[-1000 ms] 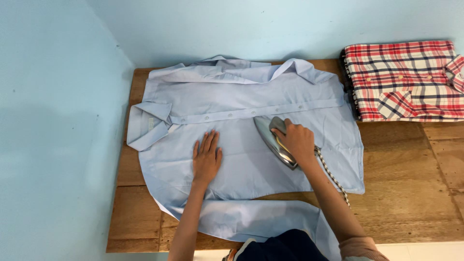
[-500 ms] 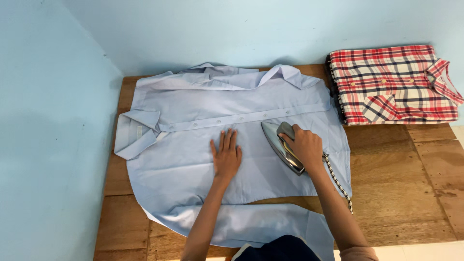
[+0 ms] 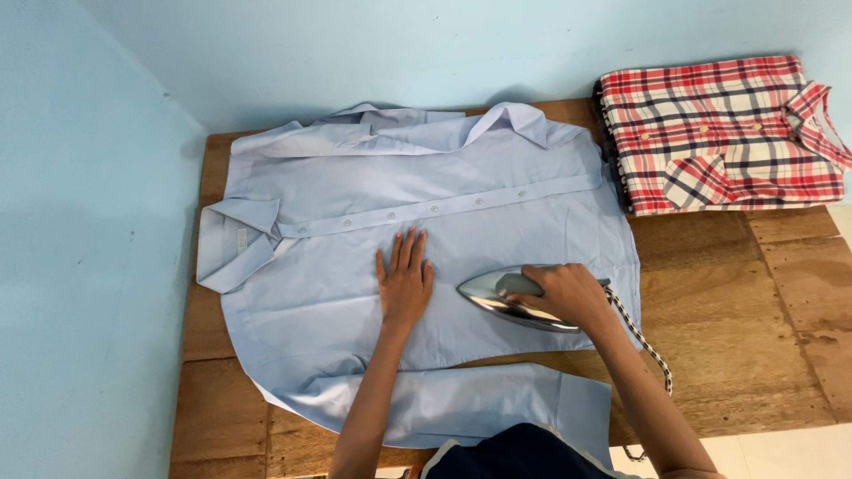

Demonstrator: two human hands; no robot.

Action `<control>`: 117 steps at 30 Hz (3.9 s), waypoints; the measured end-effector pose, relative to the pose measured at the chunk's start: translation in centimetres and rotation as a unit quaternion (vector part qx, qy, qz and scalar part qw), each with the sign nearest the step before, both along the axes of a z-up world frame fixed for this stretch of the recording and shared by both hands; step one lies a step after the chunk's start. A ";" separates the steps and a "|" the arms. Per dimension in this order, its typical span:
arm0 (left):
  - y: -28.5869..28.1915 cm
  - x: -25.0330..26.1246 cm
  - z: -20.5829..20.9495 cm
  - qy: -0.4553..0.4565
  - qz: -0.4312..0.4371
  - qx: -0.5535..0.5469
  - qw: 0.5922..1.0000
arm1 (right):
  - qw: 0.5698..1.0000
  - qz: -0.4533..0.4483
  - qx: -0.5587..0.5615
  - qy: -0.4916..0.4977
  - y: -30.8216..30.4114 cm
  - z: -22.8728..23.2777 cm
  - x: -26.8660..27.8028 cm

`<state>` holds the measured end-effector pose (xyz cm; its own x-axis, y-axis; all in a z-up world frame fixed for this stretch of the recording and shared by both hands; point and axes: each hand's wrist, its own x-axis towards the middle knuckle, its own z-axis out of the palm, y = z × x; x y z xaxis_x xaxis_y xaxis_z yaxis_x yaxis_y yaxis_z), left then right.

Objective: The person irons a light blue shirt on a wooden table. They smooth the fabric with their hands and use an iron to press the sleeves, collar, and body of the shirt, repositioning the garment several times to reach different areas.

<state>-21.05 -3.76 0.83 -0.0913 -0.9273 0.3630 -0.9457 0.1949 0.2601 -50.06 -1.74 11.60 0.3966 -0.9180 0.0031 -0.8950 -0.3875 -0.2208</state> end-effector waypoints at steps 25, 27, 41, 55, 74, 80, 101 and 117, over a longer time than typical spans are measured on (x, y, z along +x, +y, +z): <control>0.0 0.0 0.3 0.004 0.003 0.004 1.000 | 0.942 -0.299 -0.127 0.081 -1.8 -1.3 -2.5; 0.1 0.1 0.3 0.010 0.002 0.007 1.000 | 0.927 -0.344 -0.127 0.078 -3.1 -2.0 -3.4; 0.0 0.1 -0.1 0.001 0.008 0.006 1.000 | 0.892 -0.433 -0.062 0.114 -4.8 -4.1 -6.7; 0.0 0.1 0.5 -0.004 0.006 0.025 1.000 | 0.895 -0.419 -0.102 0.112 -2.9 -4.1 -11.2; 1.9 -14.5 2.2 0.052 -0.248 0.073 0.965 | 0.749 -0.401 -0.418 -0.322 10.2 -10.6 -27.3; 4.6 -22.2 3.2 0.054 -0.371 0.067 0.925 | 0.641 -0.451 -0.463 -0.414 11.6 -15.6 -28.8; 11.7 7.6 8.8 0.143 -0.031 0.366 0.919 | 0.923 -0.123 -0.052 -0.361 13.0 -5.8 -7.3; 17.9 17.0 10.1 0.223 -0.008 0.267 0.938 | 0.961 -0.032 0.209 -0.179 8.7 -4.1 -4.9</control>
